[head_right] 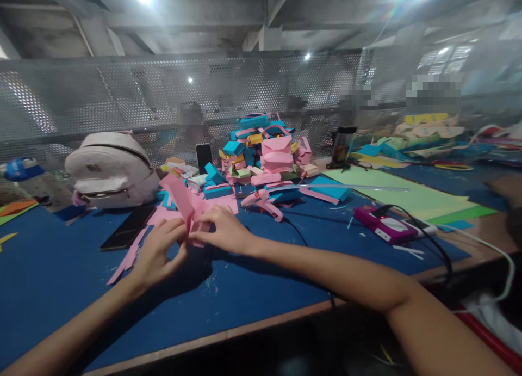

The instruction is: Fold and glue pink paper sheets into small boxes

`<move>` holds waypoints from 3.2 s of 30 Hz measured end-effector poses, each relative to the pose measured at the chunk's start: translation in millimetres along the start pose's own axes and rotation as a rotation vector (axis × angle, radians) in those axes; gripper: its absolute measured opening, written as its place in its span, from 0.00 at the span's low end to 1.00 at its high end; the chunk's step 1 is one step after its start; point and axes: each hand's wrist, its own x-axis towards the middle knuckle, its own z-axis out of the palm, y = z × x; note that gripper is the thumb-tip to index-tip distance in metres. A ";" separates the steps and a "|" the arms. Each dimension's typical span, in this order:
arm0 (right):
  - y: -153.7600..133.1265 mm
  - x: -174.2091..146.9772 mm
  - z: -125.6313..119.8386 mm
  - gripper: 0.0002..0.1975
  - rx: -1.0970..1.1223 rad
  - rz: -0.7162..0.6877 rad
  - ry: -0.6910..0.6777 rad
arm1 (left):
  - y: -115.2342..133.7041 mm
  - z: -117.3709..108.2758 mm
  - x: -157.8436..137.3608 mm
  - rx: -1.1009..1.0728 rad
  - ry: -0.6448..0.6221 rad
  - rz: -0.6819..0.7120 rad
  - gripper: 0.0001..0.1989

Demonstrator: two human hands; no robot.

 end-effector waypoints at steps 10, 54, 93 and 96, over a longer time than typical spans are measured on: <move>0.6 0.0 0.2 0.14 0.195 0.064 0.008 | 3.3 -9.0 3.0 0.197 -0.052 0.144 0.02; 9.0 6.6 0.2 0.14 0.366 0.215 0.023 | 6.8 1.7 -1.9 0.410 0.033 0.265 0.06; -8.1 -13.7 -61.6 0.07 -0.569 -0.515 -0.096 | -18.0 -107.0 59.4 -0.154 -0.858 -0.097 0.15; -12.9 -30.3 -58.3 0.09 -0.774 -0.698 -0.016 | 2.1 -107.3 28.9 -0.214 -0.864 -0.072 0.30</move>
